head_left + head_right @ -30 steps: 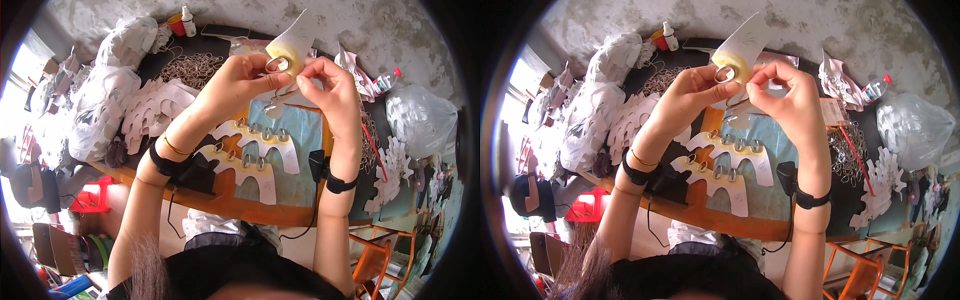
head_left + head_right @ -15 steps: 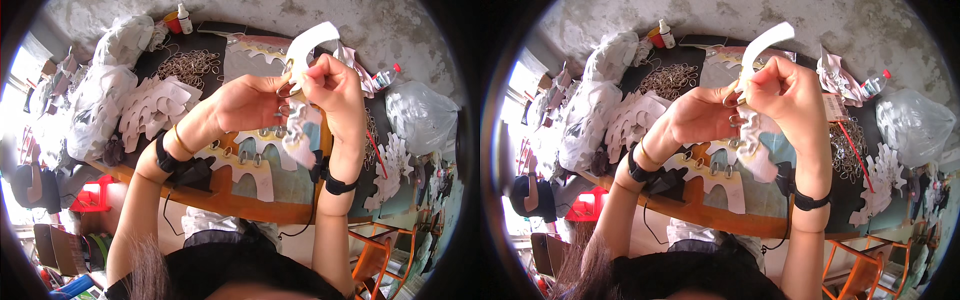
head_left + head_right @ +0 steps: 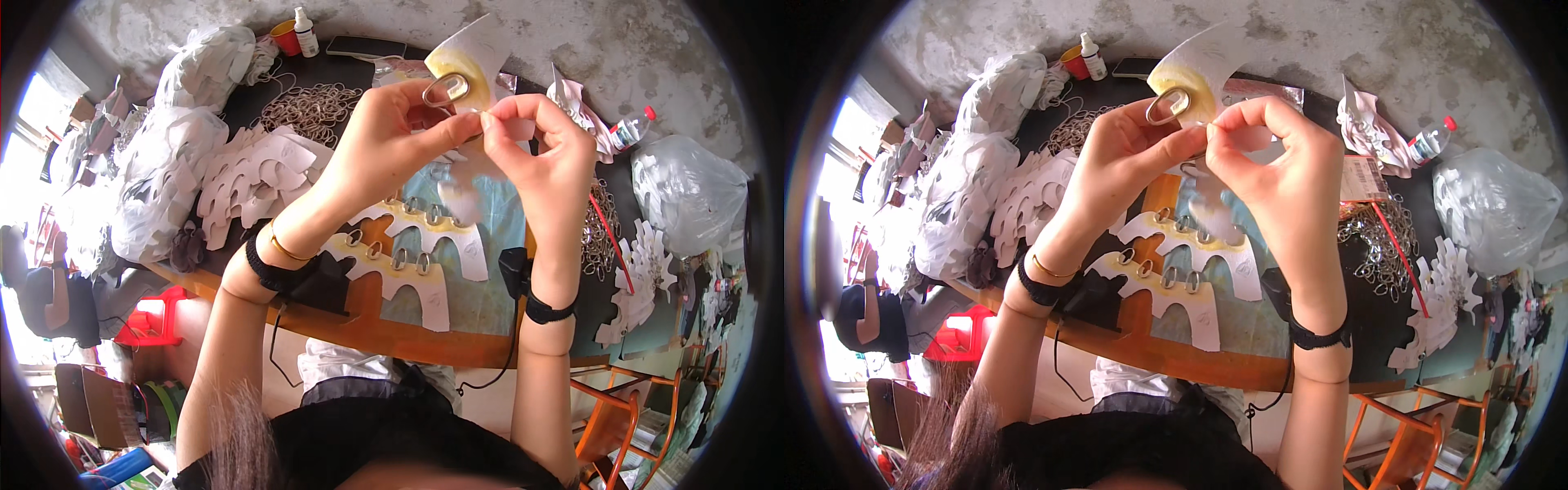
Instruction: Insert metal rings into pre-cut holes of a shoe upper component.
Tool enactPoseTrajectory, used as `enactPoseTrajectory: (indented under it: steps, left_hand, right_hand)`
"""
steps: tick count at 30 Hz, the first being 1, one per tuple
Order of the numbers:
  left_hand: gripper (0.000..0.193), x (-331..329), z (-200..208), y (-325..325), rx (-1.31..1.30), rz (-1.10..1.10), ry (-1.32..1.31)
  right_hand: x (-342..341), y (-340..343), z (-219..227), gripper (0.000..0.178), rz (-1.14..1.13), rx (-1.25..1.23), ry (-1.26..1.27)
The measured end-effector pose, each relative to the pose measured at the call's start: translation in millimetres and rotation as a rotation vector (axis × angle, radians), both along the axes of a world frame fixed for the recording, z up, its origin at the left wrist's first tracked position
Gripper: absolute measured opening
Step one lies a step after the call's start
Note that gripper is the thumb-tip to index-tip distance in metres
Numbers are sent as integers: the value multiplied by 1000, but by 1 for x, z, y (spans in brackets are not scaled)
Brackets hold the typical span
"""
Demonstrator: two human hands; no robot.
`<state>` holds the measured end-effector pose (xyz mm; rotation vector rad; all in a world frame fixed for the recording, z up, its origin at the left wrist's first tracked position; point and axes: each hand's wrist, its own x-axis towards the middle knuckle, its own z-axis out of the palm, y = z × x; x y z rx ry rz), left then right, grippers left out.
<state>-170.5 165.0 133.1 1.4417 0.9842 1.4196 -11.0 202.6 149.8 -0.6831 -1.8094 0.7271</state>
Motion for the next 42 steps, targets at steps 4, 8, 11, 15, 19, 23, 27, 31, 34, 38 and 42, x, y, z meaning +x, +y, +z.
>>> enactPoseTrajectory:
  steps: [4,8,11,15,19,23,27,31,34,38,42]
  left_hand:
    - [25,-7,1,1,32,-9,-29]
    - [26,-7,7,-2,-72,16,15]
    - [29,-10,6,1,-137,-27,66]
    - [26,-14,2,7,-452,-244,-256]
    - [20,-12,-15,15,-635,-619,-779]
    - [10,-4,-19,13,-368,-277,-648]
    - [12,6,-12,7,-3,35,-505]
    - [11,12,-14,5,83,134,-615]
    - [9,14,-20,5,168,145,-635]
    - [7,20,-14,3,217,201,-585]
    - [12,10,-3,-1,107,203,-242]
  right_hand:
    - [-6,-1,-3,6,35,4,42]
    - [-4,4,-7,18,126,-79,26]
    - [-3,11,-10,26,156,-59,63]
    - [-6,6,-7,27,180,-49,118]
    - [-1,6,-4,23,144,-80,22]
    - [-5,13,-4,20,122,-71,115]
    - [-8,10,-2,17,-115,373,116]
    - [-18,1,-9,14,-226,538,-35]
    - [-23,1,-12,15,-233,508,-15]
    - [-24,0,-13,13,-205,452,22]
    - [-12,4,-9,6,37,-53,111]
